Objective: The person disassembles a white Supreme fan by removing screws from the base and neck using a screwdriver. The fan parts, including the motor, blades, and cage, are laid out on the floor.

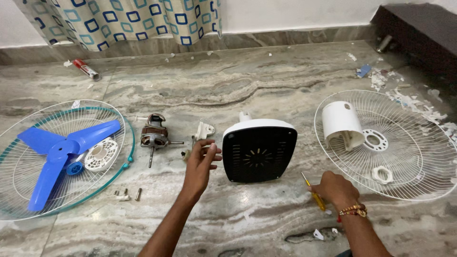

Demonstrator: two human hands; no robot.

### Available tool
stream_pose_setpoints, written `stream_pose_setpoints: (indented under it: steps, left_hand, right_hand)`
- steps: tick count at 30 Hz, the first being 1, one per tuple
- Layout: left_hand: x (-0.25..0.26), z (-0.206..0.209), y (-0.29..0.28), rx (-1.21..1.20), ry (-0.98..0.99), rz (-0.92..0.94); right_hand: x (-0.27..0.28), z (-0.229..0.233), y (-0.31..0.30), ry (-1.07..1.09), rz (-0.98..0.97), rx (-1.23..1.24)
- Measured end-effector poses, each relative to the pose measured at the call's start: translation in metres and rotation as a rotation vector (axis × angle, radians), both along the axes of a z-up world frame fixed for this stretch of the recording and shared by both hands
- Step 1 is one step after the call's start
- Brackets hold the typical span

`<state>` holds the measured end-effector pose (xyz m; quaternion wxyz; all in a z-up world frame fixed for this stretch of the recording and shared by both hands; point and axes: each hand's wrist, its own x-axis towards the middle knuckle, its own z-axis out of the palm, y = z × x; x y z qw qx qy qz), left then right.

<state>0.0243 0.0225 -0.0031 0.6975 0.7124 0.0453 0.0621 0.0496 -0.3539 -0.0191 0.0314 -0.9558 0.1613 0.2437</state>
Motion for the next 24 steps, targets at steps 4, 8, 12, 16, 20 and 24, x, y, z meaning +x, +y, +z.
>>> stream_pose_setpoints:
  steps: [4,8,12,16,20,24]
  left_hand:
    - [0.000,0.002,-0.005,0.042,0.010,0.008]
    - [-0.002,-0.005,-0.004,0.082,-0.080,0.021]
    - [-0.001,-0.006,0.003,0.077,-0.164,0.038]
    - [-0.001,-0.003,0.001,0.031,-0.082,0.005]
    - [-0.007,0.001,-0.014,0.196,-0.031,-0.141]
    - [-0.012,0.002,-0.027,0.312,0.048,-0.214]
  right_hand:
    - [0.001,-0.018,0.003,-0.006,0.003,-0.001]
    - [0.004,-0.030,0.002,0.017,0.111,-0.021]
    - [0.005,-0.020,0.005,-0.023,0.074,0.027]
    - [-0.002,0.009,0.012,-0.282,-0.006,0.308]
    - [-0.010,0.039,0.032,-0.614,-0.025,0.567]
    - [-0.023,0.054,0.056,-0.804,0.070,0.692]
